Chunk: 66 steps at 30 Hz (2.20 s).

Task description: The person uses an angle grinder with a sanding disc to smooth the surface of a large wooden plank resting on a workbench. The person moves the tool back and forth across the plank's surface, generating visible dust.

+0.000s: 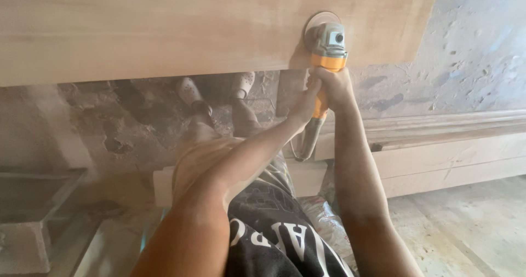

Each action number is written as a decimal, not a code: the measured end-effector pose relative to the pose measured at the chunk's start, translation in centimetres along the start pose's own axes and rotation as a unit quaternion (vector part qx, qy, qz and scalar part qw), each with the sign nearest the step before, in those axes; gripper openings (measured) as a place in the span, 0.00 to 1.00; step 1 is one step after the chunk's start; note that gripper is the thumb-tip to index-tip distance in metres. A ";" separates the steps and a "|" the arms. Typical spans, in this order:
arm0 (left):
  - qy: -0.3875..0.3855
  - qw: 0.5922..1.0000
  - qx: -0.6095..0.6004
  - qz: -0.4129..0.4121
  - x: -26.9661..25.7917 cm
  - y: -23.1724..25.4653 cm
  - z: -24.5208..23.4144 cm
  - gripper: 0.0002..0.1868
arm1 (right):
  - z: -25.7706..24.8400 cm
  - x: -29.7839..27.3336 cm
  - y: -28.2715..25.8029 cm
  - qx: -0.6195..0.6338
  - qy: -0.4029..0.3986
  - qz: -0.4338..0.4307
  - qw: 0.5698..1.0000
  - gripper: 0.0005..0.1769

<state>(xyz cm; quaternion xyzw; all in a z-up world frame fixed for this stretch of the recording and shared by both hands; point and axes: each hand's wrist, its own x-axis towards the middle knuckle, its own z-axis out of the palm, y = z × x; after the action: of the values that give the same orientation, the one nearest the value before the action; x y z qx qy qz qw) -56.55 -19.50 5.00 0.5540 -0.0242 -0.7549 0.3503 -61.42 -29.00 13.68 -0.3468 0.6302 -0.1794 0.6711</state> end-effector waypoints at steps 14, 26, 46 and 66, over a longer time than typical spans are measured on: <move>0.021 0.997 -0.075 0.021 -2.8 2.9 -9.2 0.42 | 10.5 0.4 -0.1 -0.003 -0.030 -0.016 0.999 0.13; 0.015 0.989 -0.143 0.044 -6.1 4.7 -15.9 0.39 | 18.7 -0.4 -0.2 -0.036 -0.049 -0.018 0.998 0.12; 0.071 0.991 -0.093 0.061 -9.2 6.0 -26.8 0.40 | 30.1 0.1 1.8 -0.164 -0.045 -0.011 0.985 0.14; 0.179 0.941 -0.270 0.102 -7.7 2.1 -25.1 0.41 | 30.1 0.0 -0.5 -0.355 -0.128 -0.025 0.926 0.25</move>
<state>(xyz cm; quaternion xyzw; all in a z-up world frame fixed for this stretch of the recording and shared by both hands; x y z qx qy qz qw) -32.98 -8.00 2.54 0.5591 0.1873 -0.5818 0.5601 -32.08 -22.14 13.03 -0.5982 0.5526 0.0849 0.5742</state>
